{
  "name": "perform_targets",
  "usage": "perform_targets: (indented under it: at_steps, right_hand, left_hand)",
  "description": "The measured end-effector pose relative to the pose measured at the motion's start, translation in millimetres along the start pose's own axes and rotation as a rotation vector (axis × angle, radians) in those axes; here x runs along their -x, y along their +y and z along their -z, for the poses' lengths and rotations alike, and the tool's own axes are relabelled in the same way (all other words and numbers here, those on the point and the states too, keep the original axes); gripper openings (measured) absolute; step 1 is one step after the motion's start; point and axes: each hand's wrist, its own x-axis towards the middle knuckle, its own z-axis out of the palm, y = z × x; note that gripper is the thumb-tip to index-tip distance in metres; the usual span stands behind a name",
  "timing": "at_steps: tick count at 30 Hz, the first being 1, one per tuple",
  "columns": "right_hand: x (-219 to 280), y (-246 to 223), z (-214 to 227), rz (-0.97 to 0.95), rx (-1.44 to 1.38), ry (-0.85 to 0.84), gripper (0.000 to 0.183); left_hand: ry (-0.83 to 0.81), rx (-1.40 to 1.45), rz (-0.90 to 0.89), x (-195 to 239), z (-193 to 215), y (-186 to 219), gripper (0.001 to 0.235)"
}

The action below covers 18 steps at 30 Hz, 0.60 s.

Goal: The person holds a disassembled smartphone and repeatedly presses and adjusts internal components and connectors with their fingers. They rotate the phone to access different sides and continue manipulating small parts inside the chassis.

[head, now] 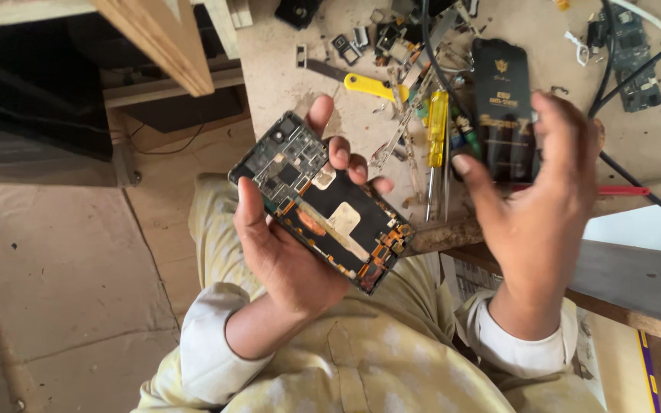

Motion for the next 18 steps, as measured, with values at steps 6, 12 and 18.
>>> perform_targets:
  at_steps: [6,12,18]
  right_hand:
    - [10,33,-2,-0.058,-0.108,0.011,0.031]
    - [18,115,4,-0.417,-0.468,0.369,0.026]
    - [11,170,13,-0.541,-0.780,0.556,0.024]
  left_hand:
    - [0.005,0.082,0.023,-2,-1,2,0.083]
    - [0.008,0.075,0.064,-3,-2,3,0.083]
    - [-0.002,0.093,0.095,-3,-1,4,0.085]
